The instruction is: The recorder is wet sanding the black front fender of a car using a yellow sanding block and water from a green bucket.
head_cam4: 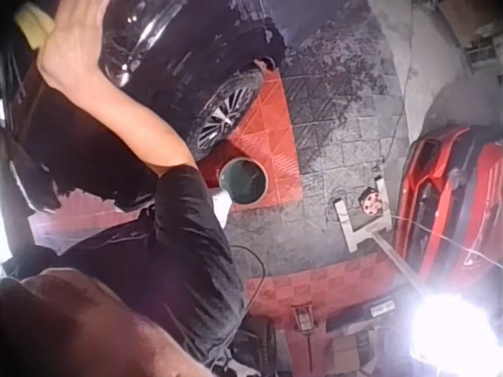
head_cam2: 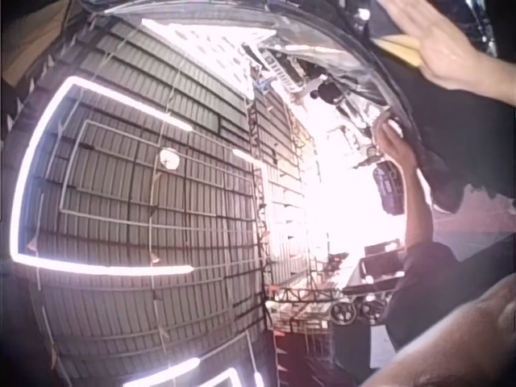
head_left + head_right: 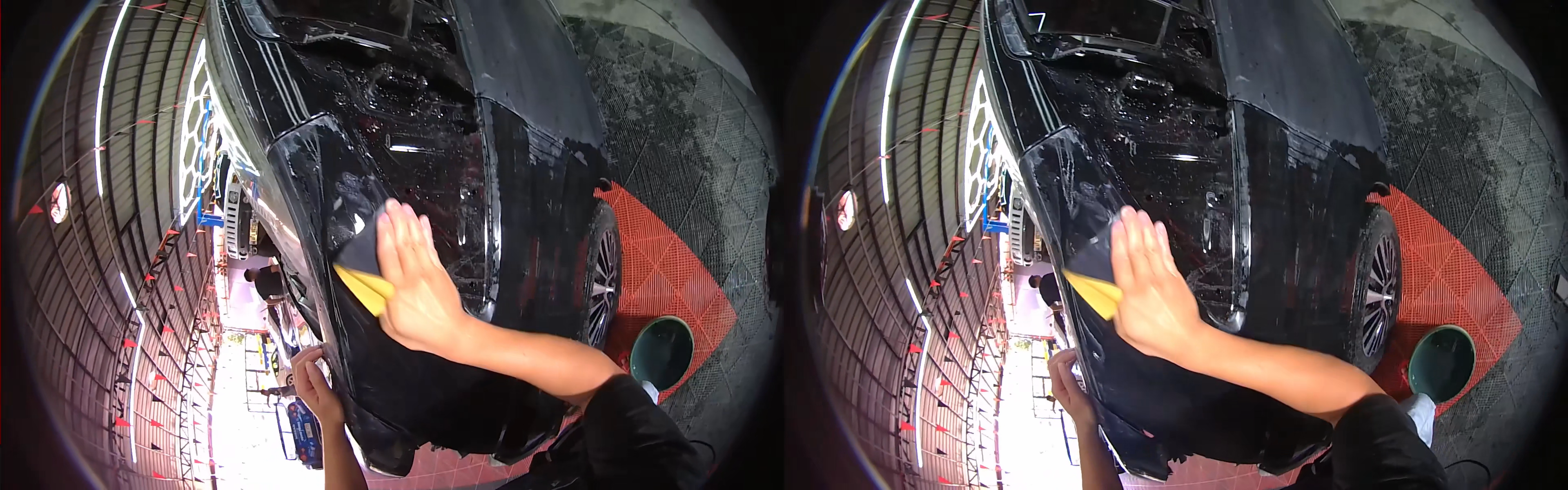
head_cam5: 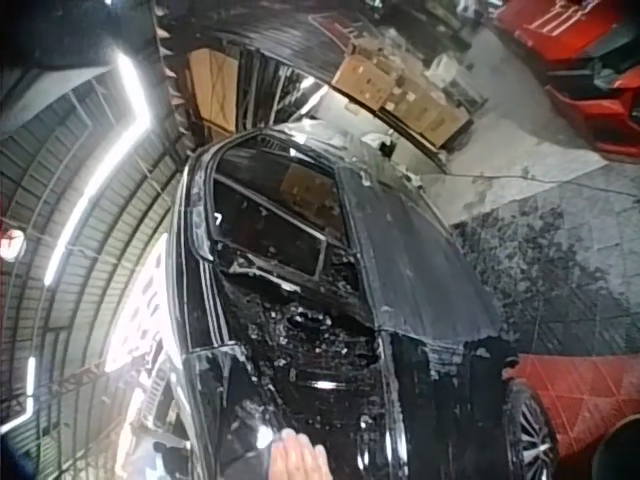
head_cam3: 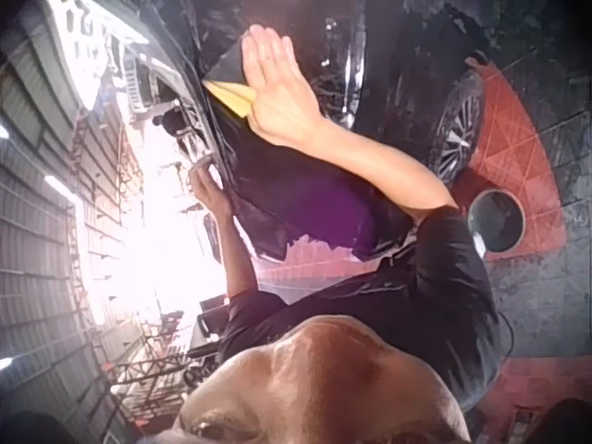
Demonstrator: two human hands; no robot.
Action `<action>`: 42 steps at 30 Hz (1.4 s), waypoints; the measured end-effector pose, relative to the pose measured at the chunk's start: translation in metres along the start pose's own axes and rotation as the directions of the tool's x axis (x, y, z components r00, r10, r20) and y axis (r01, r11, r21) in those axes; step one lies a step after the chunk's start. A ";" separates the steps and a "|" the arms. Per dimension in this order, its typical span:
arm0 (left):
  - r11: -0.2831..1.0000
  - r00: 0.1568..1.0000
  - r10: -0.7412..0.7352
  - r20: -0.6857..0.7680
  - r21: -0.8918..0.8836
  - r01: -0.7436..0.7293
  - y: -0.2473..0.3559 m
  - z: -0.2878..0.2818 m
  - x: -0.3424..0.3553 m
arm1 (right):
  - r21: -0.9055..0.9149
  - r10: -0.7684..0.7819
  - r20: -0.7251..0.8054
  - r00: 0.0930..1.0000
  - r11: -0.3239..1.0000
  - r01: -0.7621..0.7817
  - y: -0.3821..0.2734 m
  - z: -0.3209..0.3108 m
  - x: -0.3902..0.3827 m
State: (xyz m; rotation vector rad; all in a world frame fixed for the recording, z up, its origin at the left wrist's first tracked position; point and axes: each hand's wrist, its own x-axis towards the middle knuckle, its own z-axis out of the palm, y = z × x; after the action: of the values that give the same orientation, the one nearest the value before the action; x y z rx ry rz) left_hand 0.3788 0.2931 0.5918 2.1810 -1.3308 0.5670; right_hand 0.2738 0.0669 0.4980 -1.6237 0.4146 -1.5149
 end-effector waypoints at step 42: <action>1.000 1.000 0.007 0.010 -0.004 -0.007 0.001 0.003 0.002 | -0.184 -0.107 -0.121 0.987 0.979 0.083 0.011 0.022 0.113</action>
State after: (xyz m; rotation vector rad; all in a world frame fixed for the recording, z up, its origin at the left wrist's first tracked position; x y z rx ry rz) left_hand 0.3785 0.2895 0.5910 2.1796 -1.3439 0.5555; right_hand 0.3209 -0.0146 0.5642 -1.7077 0.5656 -1.7034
